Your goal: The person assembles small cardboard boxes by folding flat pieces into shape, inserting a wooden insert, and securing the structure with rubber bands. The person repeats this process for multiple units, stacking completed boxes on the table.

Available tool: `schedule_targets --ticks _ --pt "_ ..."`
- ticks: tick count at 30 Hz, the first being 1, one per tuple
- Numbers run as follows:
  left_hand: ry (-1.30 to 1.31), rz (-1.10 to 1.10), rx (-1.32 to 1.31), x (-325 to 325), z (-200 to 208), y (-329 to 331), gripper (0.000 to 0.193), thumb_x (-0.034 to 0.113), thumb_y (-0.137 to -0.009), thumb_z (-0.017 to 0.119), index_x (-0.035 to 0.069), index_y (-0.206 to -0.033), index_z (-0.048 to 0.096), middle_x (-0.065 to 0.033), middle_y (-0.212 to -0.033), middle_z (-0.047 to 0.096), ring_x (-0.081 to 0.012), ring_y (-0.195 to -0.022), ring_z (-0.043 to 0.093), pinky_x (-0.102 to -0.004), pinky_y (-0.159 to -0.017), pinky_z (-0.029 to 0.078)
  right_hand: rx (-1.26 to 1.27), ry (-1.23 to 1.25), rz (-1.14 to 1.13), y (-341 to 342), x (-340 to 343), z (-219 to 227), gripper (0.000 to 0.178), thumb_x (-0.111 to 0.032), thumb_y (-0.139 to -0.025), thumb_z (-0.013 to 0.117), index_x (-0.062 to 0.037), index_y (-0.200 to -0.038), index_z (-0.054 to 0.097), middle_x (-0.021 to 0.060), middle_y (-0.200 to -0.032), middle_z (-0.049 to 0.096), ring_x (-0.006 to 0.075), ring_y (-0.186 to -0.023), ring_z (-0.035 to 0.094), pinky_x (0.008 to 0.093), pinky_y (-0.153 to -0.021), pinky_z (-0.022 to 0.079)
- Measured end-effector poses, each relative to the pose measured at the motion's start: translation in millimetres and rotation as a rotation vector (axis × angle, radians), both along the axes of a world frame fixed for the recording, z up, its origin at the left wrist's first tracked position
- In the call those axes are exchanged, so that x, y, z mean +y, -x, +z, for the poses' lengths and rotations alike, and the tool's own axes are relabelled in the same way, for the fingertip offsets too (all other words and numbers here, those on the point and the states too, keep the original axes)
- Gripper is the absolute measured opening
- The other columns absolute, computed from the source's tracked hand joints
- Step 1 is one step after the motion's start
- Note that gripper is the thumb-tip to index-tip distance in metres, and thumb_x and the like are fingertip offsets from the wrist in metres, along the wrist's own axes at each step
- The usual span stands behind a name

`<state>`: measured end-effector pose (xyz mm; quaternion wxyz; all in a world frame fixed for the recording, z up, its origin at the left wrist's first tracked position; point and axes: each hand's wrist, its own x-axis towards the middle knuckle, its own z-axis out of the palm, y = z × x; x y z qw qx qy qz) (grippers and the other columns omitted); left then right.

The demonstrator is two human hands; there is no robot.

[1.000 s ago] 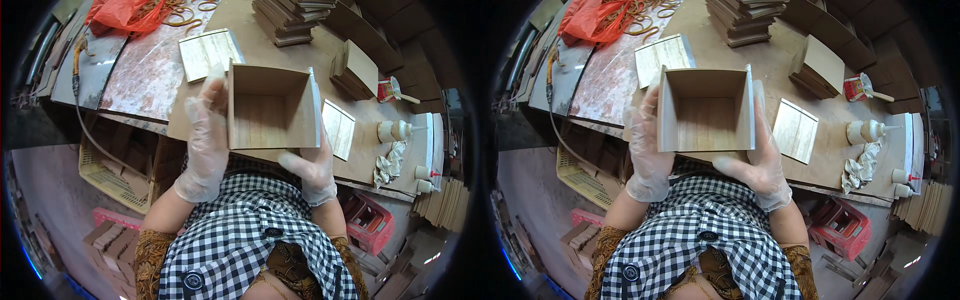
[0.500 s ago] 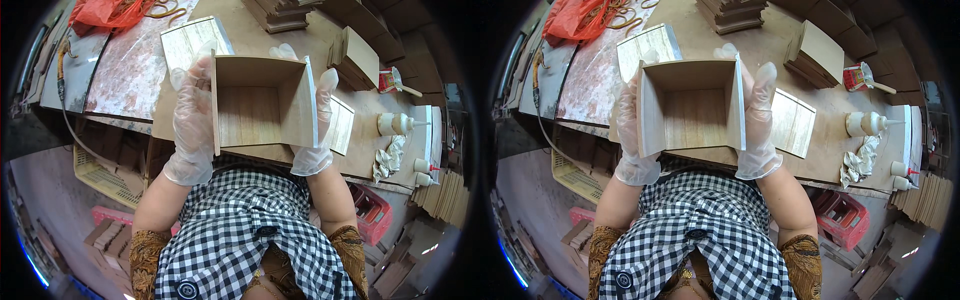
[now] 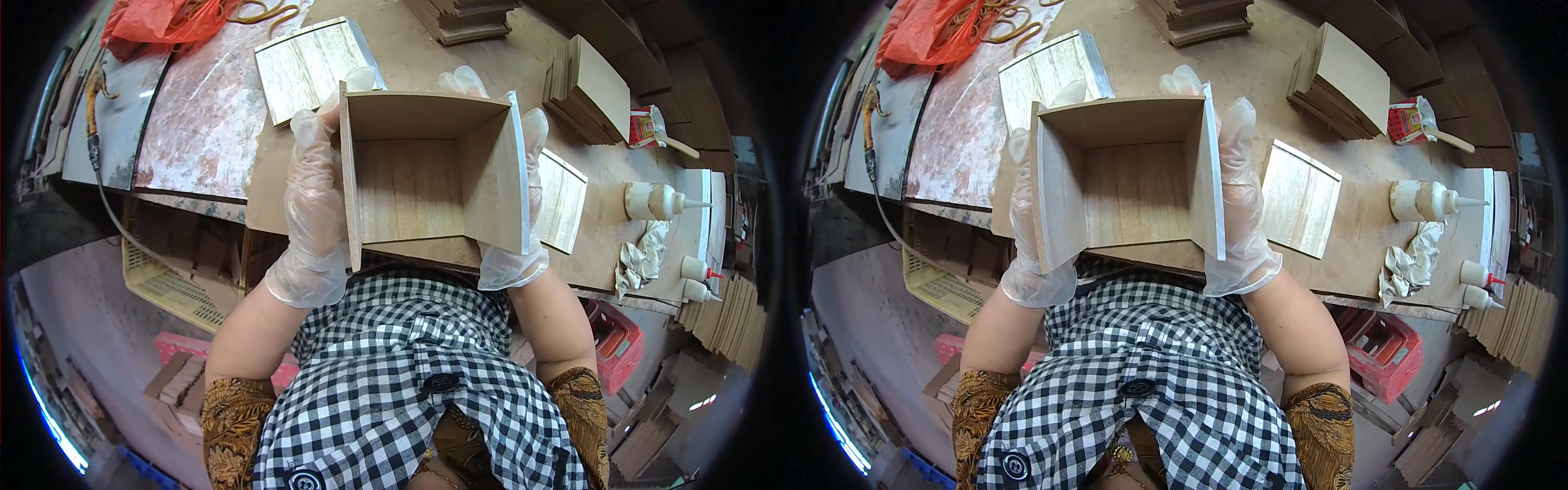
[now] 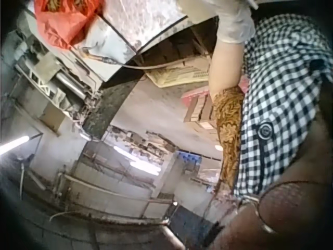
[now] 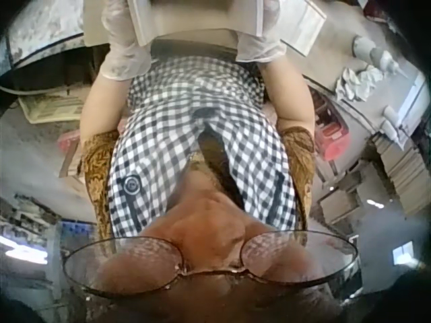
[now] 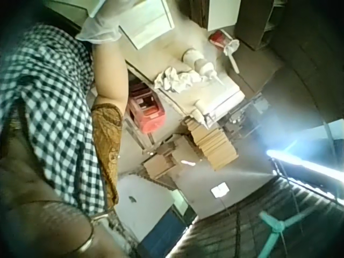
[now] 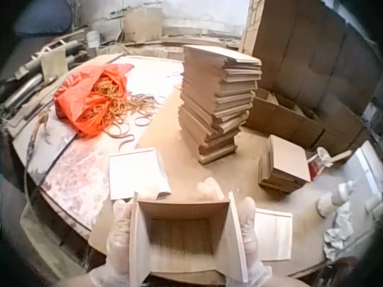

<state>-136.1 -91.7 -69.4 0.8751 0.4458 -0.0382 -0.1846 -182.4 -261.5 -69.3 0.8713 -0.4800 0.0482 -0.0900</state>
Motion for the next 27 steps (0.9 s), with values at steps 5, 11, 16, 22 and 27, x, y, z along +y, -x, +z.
schedule_targets --ticks 5,11,16,22,27 --pt "-0.088 0.033 -0.047 1.5 -1.1 4.2 0.058 0.047 -0.111 0.03 0.003 -0.139 0.054 -0.0089 -0.131 0.061 -0.016 -0.116 0.059 -0.0308 -0.103 0.048 -0.057 -0.113 0.014 0.4 -3.4 -10.9 0.078 -0.06 -0.103 0.04 -0.0023 -0.155 0.034 0.0074 -0.154 0.043 0.02 -0.141 0.04 0.0361 -0.121 0.028" --pt "-0.054 0.038 -0.024 -4.0 8.4 5.4 0.052 0.043 -0.111 0.034 0.003 -0.135 0.058 -0.006 -0.126 0.064 -0.0145 -0.112 0.06 -0.0298 -0.1 0.049 0.023 -0.142 0.009 0.0 1.8 -1.8 0.084 -0.066 -0.1 0.042 -0.0027 -0.155 0.032 0.0094 -0.149 0.048 0.0217 -0.139 0.042 0.0373 -0.121 0.029" --pt "0.082 0.024 0.003 -8.3 1.5 0.0 0.048 0.041 -0.111 0.039 0.004 -0.134 0.059 -0.0038 -0.12 0.065 -0.014 -0.111 0.061 -0.0297 -0.099 0.049 0.005 -0.266 0.065 -8.9 -6.4 -14.7 0.077 -0.061 -0.102 0.045 -0.0046 -0.154 0.036 0.0092 -0.146 0.051 0.0225 -0.135 0.047 0.0378 -0.119 0.034" --pt "0.09 -0.035 -0.055 -5.8 2.5 -2.6 0.052 0.041 -0.109 0.043 0.004 -0.145 0.049 -0.0075 -0.136 0.058 -0.0189 -0.124 0.056 -0.0338 -0.108 0.045 -0.014 -0.126 0.053 0.3 -10.5 1.5 0.08 -0.062 -0.098 0.05 -0.0054 -0.154 0.037 0.01 -0.146 0.053 0.0187 -0.132 0.051 0.0329 -0.114 0.039" --pt "0.094 0.348 -0.31 14.5 -12.9 -11.3 0.052 0.036 -0.11 0.037 -0.002 -0.144 0.048 -0.0139 -0.146 0.053 -0.023 -0.136 0.048 -0.0369 -0.12 0.03 -0.12 0.442 -0.218 40.5 -37.7 32.2 0.081 -0.046 -0.099 0.06 -0.0033 -0.159 0.026 0.0149 -0.156 0.043 0.0234 -0.143 0.041 0.0376 -0.118 0.033"
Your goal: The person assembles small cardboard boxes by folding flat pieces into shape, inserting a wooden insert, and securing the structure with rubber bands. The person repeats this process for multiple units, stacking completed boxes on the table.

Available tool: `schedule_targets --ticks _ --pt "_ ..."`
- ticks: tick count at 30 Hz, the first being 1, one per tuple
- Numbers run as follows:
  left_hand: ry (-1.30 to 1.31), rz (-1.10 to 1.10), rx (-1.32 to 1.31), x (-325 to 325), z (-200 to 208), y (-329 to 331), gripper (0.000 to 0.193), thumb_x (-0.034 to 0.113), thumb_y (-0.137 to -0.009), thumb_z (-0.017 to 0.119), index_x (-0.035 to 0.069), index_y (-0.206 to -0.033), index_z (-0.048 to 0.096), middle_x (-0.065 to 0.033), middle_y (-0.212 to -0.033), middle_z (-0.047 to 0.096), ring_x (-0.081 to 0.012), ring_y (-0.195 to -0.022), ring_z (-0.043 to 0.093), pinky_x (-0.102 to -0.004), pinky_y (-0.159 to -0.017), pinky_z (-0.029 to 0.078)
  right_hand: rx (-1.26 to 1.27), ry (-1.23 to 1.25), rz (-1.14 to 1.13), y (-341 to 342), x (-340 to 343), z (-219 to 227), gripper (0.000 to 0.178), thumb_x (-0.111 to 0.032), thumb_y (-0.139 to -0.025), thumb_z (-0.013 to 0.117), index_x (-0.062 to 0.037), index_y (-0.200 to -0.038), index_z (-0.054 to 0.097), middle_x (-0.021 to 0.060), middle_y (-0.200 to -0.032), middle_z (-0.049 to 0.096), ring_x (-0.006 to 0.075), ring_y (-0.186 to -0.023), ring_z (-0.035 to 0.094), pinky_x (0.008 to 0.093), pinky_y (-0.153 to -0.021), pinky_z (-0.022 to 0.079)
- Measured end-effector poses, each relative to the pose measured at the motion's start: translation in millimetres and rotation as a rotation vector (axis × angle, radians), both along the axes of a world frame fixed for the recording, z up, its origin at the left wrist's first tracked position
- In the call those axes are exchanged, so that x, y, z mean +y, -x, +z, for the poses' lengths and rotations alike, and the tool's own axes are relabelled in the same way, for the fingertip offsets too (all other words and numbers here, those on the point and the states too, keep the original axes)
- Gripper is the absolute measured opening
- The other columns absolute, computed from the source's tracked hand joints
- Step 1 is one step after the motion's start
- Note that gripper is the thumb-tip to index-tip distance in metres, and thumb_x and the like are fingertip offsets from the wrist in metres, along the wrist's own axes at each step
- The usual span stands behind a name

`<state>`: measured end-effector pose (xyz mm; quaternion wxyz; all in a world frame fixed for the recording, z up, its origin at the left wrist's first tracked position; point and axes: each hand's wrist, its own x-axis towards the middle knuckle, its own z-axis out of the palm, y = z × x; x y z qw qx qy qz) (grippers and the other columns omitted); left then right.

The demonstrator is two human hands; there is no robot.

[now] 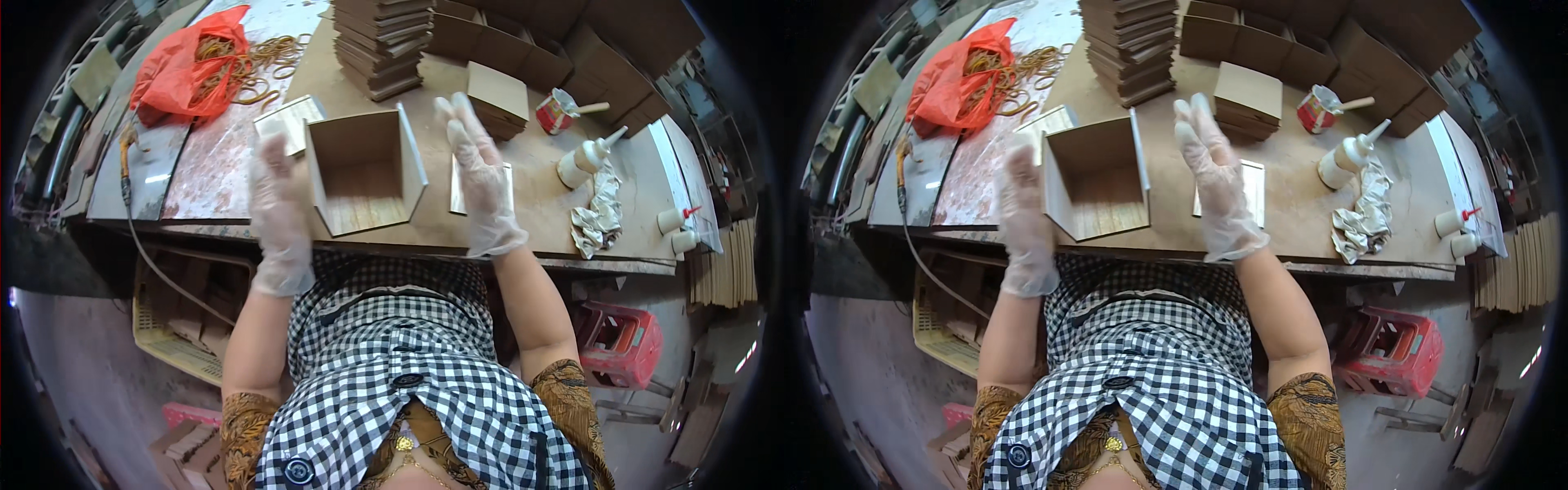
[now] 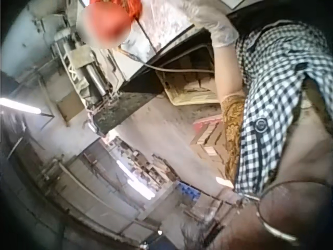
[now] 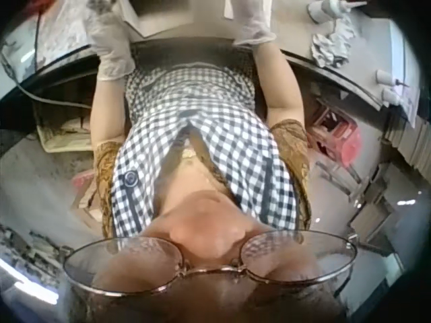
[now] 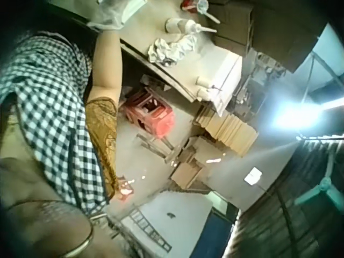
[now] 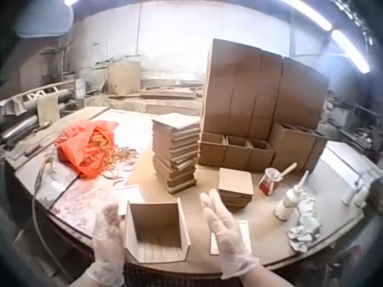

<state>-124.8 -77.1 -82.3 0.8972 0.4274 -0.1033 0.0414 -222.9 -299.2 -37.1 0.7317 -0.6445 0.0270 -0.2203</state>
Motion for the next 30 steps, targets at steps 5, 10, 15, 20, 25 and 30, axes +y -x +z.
schedule_targets --ticks 5,10,15,20,25,30 --pt "-0.171 0.171 -0.259 37.1 16.4 23.3 0.05 0.033 -0.111 0.033 -0.006 -0.14 0.048 -0.0177 -0.145 0.051 -0.0295 -0.139 0.046 -0.0429 -0.123 0.029 0.136 1.238 -0.169 60.3 -55.7 2.5 0.094 -0.029 -0.085 0.079 -0.0033 -0.158 0.026 0.0201 -0.154 0.045 0.039 -0.145 0.038 0.0434 -0.118 0.034" --pt "-0.318 0.22 -0.335 25.0 28.6 64.8 0.046 0.032 -0.111 0.035 -0.005 -0.134 0.05 -0.0193 -0.146 0.049 -0.0286 -0.137 0.047 -0.0447 -0.121 0.029 0.526 1.397 -0.088 58.8 -56.0 16.3 0.129 -0.041 -0.064 0.09 -0.0069 -0.161 0.013 0.0219 -0.161 0.031 0.0403 -0.15 0.026 0.0516 -0.122 0.023" --pt "-0.447 0.275 -0.426 32.7 31.7 78.5 0.043 0.03 -0.111 0.036 -0.004 -0.133 0.051 -0.0189 -0.143 0.052 -0.0291 -0.139 0.045 -0.0462 -0.121 0.028 0.598 1.353 0.141 39.0 -68.3 31.1 0.136 -0.045 -0.058 0.09 -0.0062 -0.162 0.012 0.0272 -0.155 0.037 0.0416 -0.145 0.035 0.0446 -0.121 0.026" --pt "-0.703 0.303 -0.614 50.8 36.4 89.0 0.041 0.023 -0.109 0.037 -0.003 -0.141 0.044 -0.0204 -0.14 0.054 -0.0322 -0.136 0.048 -0.0477 -0.117 0.033 0.623 1.357 0.22 30.4 -69.3 44.8 0.135 -0.049 -0.06 0.086 -0.0067 -0.162 0.008 0.0248 -0.146 0.049 0.0395 -0.135 0.047 0.0482 -0.115 0.032" --pt "-0.807 0.295 -0.881 54.4 57.4 91.5 0.041 0.01 -0.102 0.043 -0.002 -0.141 0.041 -0.0225 -0.128 0.062 -0.0396 -0.122 0.058 -0.0484 -0.107 0.045 0.5 1.345 0.108 33.6 -68.1 47.7 0.137 -0.043 -0.059 0.088 -0.0045 -0.162 0.007 0.0292 -0.139 0.053 0.0419 -0.128 0.053 0.0467 -0.111 0.038" --pt "-0.575 -0.17 -0.804 47.6 84.7 99.9 0.036 -0.005 -0.093 0.049 -0.001 -0.129 0.052 -0.0228 -0.107 0.071 -0.0364 -0.099 0.07 -0.0436 -0.09 0.055 -0.027 0.538 0.091 40.5 -81.0 64.9 0.13 -0.039 -0.063 0.083 -0.002 -0.162 0.008 0.0187 -0.142 0.054 0.0265 -0.126 0.056 0.0379 -0.112 0.039"
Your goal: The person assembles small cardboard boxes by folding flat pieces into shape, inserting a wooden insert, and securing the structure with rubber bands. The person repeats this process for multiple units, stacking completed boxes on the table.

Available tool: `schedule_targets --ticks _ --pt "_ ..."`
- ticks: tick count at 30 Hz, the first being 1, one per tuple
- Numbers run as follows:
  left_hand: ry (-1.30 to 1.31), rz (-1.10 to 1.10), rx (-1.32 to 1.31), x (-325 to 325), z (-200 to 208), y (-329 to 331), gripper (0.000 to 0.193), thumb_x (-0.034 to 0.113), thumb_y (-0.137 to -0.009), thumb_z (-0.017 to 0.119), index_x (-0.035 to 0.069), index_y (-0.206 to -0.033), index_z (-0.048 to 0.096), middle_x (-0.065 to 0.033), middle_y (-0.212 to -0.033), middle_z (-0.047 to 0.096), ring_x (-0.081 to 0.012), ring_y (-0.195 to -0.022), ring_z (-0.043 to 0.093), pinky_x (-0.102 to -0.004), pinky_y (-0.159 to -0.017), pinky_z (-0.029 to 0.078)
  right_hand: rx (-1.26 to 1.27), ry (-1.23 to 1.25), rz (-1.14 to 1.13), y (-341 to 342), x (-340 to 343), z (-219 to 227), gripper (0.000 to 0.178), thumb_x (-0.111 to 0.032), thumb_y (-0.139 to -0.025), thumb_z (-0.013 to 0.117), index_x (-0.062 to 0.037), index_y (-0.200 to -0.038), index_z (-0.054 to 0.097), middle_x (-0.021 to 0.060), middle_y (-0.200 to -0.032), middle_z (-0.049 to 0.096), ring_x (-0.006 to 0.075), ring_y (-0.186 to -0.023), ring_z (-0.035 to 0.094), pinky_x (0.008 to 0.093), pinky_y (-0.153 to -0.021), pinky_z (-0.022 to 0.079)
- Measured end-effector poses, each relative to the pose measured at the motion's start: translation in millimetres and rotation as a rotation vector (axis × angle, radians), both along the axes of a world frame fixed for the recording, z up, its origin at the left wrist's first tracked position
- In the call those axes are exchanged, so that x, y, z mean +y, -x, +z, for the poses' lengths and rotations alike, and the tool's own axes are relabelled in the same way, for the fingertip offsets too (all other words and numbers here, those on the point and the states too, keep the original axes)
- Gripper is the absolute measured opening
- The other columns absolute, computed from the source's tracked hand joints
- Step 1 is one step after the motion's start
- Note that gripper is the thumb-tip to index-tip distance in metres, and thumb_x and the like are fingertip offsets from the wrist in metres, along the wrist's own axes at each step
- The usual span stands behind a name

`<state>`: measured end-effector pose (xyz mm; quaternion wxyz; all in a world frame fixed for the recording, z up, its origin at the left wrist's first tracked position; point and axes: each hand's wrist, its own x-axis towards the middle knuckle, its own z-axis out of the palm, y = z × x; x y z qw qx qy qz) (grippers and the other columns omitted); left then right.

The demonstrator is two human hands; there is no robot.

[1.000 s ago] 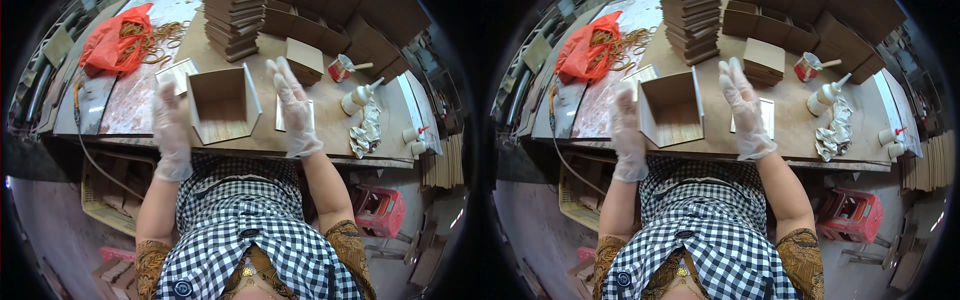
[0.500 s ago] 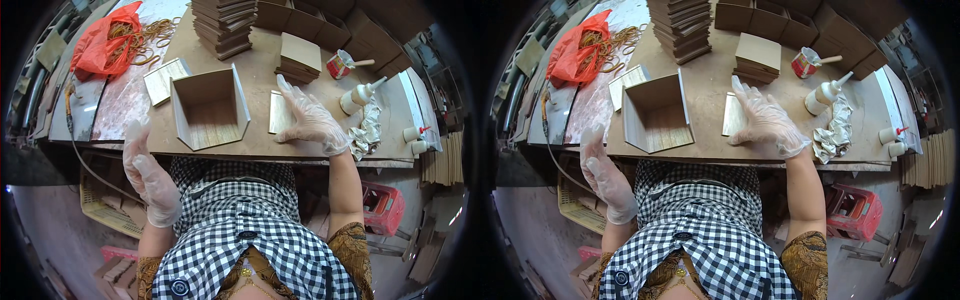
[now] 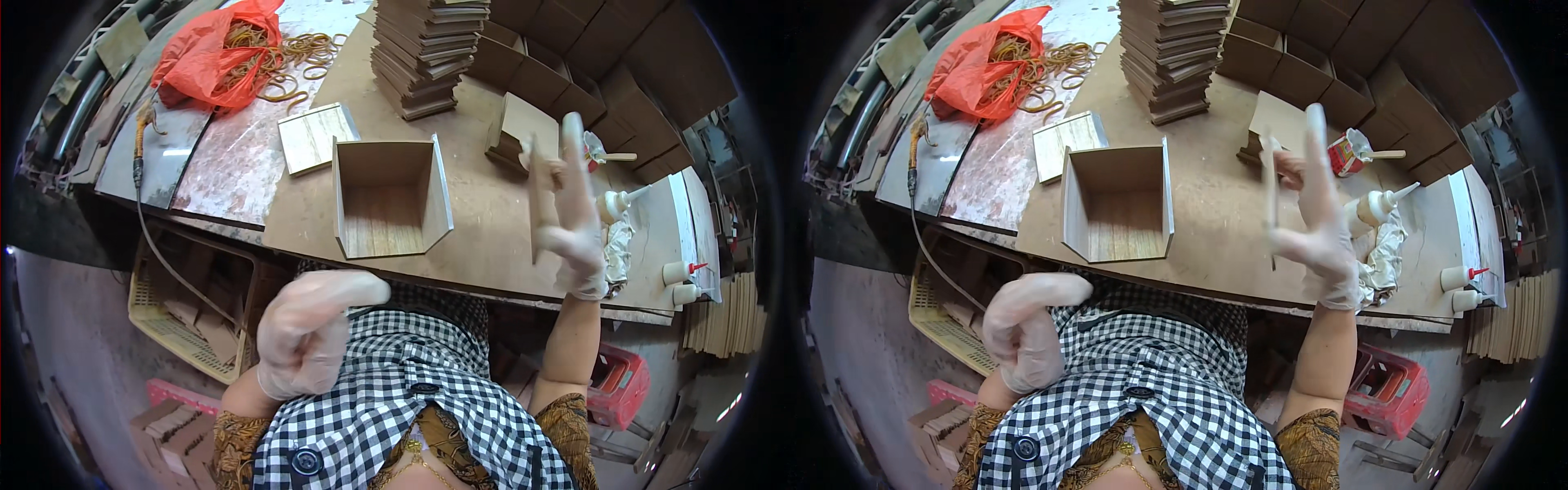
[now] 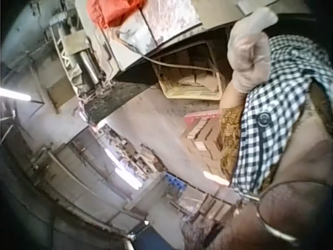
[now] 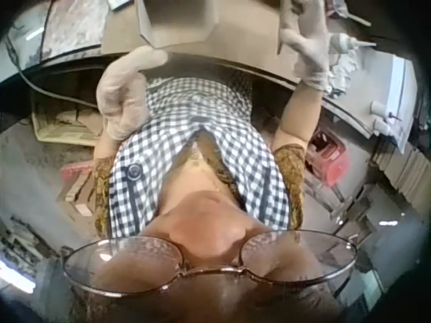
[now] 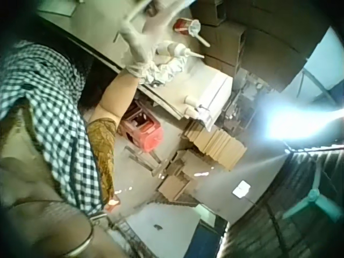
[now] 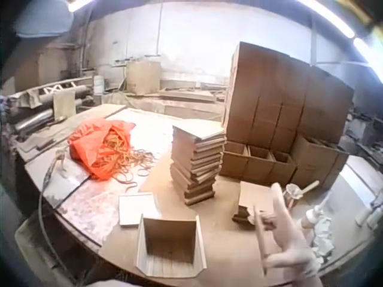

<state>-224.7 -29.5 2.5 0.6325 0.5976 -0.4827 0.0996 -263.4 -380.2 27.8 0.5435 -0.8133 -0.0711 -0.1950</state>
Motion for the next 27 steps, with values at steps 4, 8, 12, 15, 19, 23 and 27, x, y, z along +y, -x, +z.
schedule_targets --ticks 4,8,12,15,19,23,27 --pt "-0.019 -0.259 0.834 -37.9 22.6 8.8 0.049 0.02 -0.103 0.056 -0.003 -0.144 0.042 -0.0192 -0.124 0.063 -0.0236 -0.106 0.066 -0.0351 -0.084 0.058 -0.204 -0.742 0.436 -12.5 61.2 11.8 0.09 -0.048 -0.091 0.06 -0.0041 -0.159 0.022 0.0193 -0.152 0.041 0.0293 -0.137 0.045 0.0411 -0.118 0.035" --pt "0.02 -0.649 1.418 -61.1 32.8 -9.3 0.071 0.04 -0.095 0.071 0.0 -0.144 0.04 -0.0218 -0.128 0.059 -0.0307 -0.113 0.063 -0.0406 -0.091 0.057 -0.275 -1.195 0.784 -26.4 83.6 10.5 0.068 -0.048 -0.105 0.043 -0.0049 -0.156 0.031 0.0206 -0.158 0.032 0.0296 -0.143 0.035 0.0409 -0.124 0.025" --pt "0.075 -0.799 1.361 -70.5 52.7 -11.0 0.07 0.04 -0.094 0.072 0.002 -0.143 0.04 -0.0107 -0.128 0.059 -0.0198 -0.116 0.059 -0.0379 -0.099 0.048 -0.296 -1.031 0.554 -41.9 96.2 4.7 0.085 -0.056 -0.096 0.05 -0.0046 -0.158 0.023 0.0216 -0.159 0.031 0.0309 -0.144 0.036 0.0411 -0.123 0.027" --pt "0.241 -0.764 1.366 -77.8 52.6 -6.2 0.063 0.031 -0.092 0.075 0.004 -0.14 0.045 -0.0078 -0.129 0.06 -0.0174 -0.12 0.057 -0.0395 -0.104 0.045 -0.329 -0.977 0.422 -57.3 105.2 4.7 0.101 -0.062 -0.087 0.058 -0.0045 -0.159 0.017 0.0227 -0.159 0.03 0.0322 -0.144 0.036 0.0415 -0.122 0.029" --pt "0.265 -0.662 1.412 -78.3 53.4 -6.8 0.064 0.015 -0.086 0.077 0.004 -0.142 0.048 -0.0096 -0.133 0.06 -0.0207 -0.125 0.057 -0.0387 -0.11 0.045 -0.429 -0.785 0.31 -33.2 124.1 12.0 0.122 -0.07 -0.076 0.068 -0.0042 -0.16 0.01 0.0243 -0.16 0.029 0.0339 -0.144 0.037 0.042 -0.121 0.032" --pt "0.233 -0.423 1.39 -63.3 61.9 -6.5 0.046 0.007 -0.087 0.076 0.005 -0.128 0.057 -0.007 -0.118 0.067 -0.015 -0.109 0.064 -0.0337 -0.1 0.05 -0.648 -0.413 0.124 -22.7 95.8 36.1 0.142 -0.08 -0.063 0.074 -0.002 -0.16 0.005 0.0267 -0.16 0.026 0.0377 -0.146 0.035 0.0451 -0.12 0.031" --pt "0.146 -0.283 1.28 -53.7 65.9 -9.4 0.033 0.004 -0.087 0.078 0.006 -0.115 0.062 -0.0053 -0.108 0.07 -0.0111 -0.099 0.066 -0.03 -0.091 0.054 -0.61 0.53 0.011 1.8 71.2 76.9 0.152 -0.09 -0.053 0.068 0.0045 -0.158 0.012 0.0314 -0.161 0.023 0.046 -0.148 0.028 0.0533 -0.121 0.022"
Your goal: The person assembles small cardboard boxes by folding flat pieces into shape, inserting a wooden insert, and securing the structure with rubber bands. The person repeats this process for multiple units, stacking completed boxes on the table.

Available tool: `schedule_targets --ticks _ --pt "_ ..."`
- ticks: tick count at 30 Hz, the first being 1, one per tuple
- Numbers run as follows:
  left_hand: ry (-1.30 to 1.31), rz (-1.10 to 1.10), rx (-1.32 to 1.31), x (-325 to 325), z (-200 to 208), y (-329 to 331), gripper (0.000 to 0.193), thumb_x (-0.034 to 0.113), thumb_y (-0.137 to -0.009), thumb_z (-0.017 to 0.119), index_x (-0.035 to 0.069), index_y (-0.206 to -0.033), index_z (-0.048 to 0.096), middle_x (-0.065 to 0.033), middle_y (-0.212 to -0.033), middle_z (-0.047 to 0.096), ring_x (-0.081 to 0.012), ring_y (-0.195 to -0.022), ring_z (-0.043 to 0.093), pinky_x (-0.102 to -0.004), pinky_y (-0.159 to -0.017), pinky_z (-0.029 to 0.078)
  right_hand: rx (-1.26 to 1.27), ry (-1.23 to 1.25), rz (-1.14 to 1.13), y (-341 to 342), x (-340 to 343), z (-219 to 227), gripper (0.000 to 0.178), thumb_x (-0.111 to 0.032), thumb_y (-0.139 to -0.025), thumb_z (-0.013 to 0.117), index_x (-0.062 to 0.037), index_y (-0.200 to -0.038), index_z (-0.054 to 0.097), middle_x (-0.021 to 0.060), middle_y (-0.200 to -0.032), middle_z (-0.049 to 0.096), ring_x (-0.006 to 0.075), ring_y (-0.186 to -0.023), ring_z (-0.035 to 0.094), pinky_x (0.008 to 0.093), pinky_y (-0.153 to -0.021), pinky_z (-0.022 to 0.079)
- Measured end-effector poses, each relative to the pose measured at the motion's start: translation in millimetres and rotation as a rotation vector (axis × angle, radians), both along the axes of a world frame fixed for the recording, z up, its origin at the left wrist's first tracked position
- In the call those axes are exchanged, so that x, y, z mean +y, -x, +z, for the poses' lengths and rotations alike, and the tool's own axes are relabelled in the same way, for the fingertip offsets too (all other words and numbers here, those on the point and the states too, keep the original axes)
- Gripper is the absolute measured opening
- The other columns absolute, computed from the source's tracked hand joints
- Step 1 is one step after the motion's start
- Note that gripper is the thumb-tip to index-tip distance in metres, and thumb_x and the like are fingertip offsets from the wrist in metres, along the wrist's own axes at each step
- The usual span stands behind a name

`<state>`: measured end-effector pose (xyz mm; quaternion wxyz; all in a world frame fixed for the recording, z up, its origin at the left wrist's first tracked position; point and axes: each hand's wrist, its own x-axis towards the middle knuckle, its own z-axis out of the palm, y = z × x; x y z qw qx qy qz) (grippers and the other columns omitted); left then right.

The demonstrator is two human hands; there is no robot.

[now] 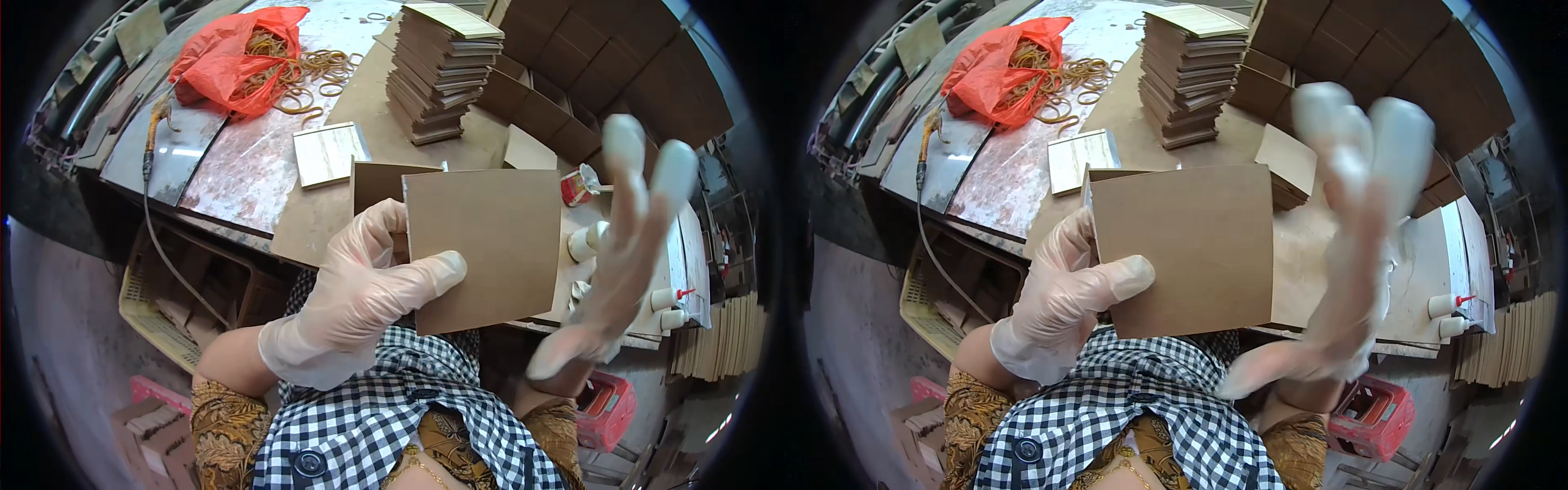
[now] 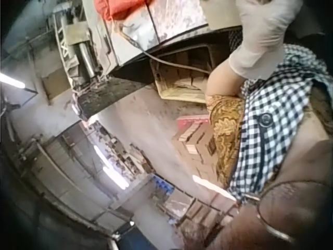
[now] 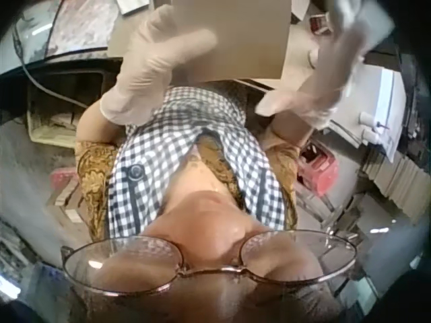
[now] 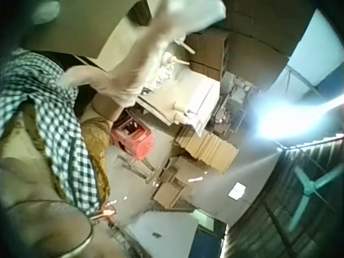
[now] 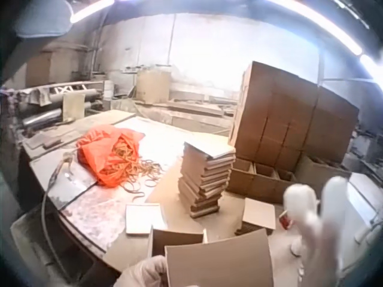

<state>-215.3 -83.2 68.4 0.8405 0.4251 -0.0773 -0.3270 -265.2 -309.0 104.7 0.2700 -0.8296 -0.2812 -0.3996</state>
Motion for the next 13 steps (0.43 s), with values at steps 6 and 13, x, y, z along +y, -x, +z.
schedule_targets --ticks 6,13 --pt "-0.094 -0.076 -0.023 2.2 5.5 -12.4 0.035 0.004 -0.085 0.078 0.008 -0.116 0.063 -0.0046 -0.11 0.071 -0.0119 -0.101 0.066 -0.0295 -0.091 0.053 0.509 0.652 -0.301 4.5 42.5 51.9 0.142 -0.064 -0.044 0.085 -0.0027 -0.158 0.024 0.022 -0.157 0.039 0.0399 -0.149 0.032 0.0553 -0.12 0.023" --pt "-0.043 -0.176 -0.039 20.7 15.6 -30.1 0.051 0.011 -0.086 0.081 0.005 -0.13 0.054 -0.0061 -0.117 0.067 -0.0139 -0.107 0.064 -0.0305 -0.094 0.052 0.554 0.613 -0.295 -16.7 57.5 46.5 0.131 -0.047 -0.05 0.091 -0.0092 -0.158 0.027 0.0194 -0.157 0.039 0.0385 -0.144 0.04 0.0515 -0.119 0.028"
